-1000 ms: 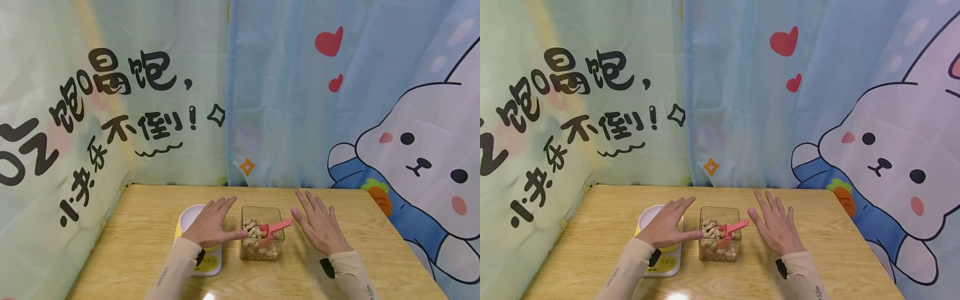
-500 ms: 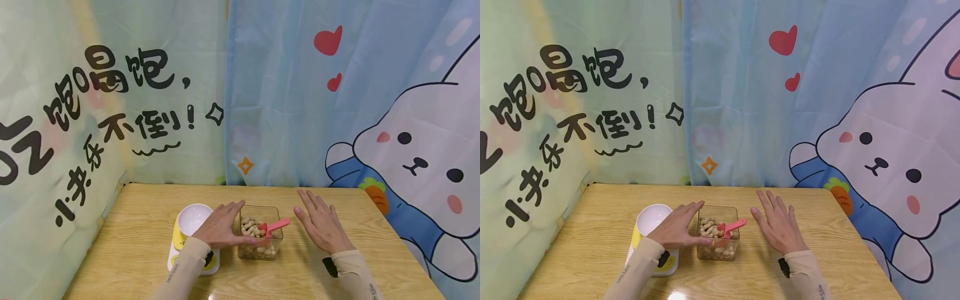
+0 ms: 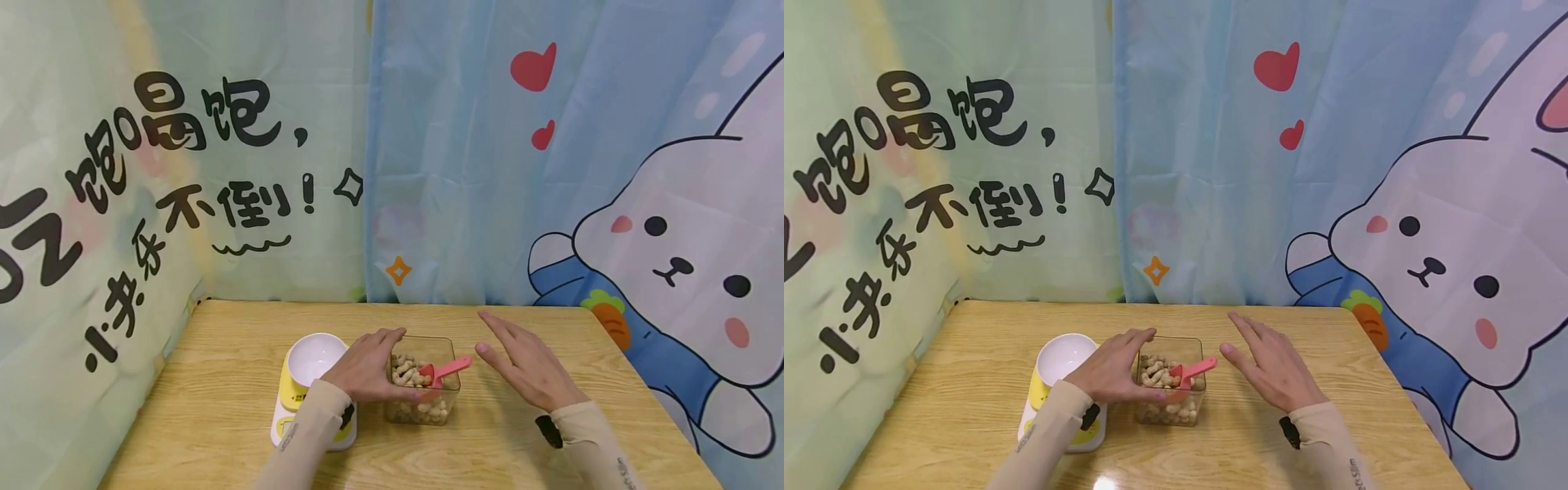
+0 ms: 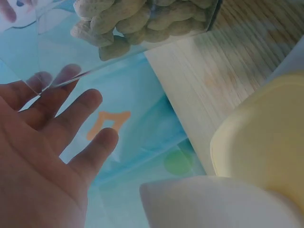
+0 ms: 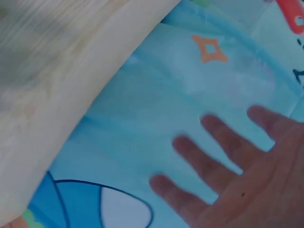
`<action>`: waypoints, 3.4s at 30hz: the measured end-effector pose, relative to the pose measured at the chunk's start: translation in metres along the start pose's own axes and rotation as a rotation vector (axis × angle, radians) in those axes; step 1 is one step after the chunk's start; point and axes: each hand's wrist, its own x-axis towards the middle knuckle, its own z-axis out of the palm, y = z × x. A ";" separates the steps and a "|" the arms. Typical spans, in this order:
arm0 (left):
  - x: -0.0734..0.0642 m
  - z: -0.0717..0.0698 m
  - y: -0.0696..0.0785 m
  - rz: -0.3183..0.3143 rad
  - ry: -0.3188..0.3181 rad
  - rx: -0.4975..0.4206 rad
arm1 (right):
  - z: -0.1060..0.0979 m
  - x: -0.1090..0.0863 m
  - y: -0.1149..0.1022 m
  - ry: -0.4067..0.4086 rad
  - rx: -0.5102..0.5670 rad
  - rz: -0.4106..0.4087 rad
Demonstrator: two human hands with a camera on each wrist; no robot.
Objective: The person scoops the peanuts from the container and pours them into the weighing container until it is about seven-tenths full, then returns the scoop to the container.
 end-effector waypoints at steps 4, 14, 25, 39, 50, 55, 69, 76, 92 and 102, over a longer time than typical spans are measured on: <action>0.001 0.000 0.000 -0.007 -0.007 -0.013 | -0.009 0.005 -0.012 -0.109 -0.004 -0.005; 0.001 -0.002 0.000 -0.019 -0.021 -0.045 | -0.017 0.020 -0.030 -0.245 -0.157 -0.166; 0.002 -0.002 0.000 -0.018 -0.017 -0.052 | -0.010 0.033 -0.038 -0.246 -0.136 -0.360; 0.001 -0.001 0.000 -0.020 0.000 -0.050 | 0.005 0.043 -0.052 -0.312 0.030 -0.357; -0.003 -0.004 0.001 -0.027 -0.009 -0.068 | 0.023 0.027 -0.030 -0.144 0.256 -0.287; 0.000 -0.007 0.001 -0.023 -0.004 -0.066 | 0.028 0.020 -0.022 -0.041 0.348 -0.213; 0.000 -0.007 -0.001 -0.029 0.007 -0.055 | 0.037 -0.002 -0.007 0.147 0.451 -0.027; -0.005 -0.006 0.000 -0.022 0.000 -0.033 | 0.021 -0.012 -0.028 0.120 0.484 0.013; -0.049 -0.060 -0.041 -0.084 0.177 0.047 | 0.044 -0.018 -0.008 0.160 0.500 0.018; -0.086 -0.054 -0.082 -0.274 0.198 -0.012 | 0.042 -0.018 -0.017 0.183 0.582 -0.002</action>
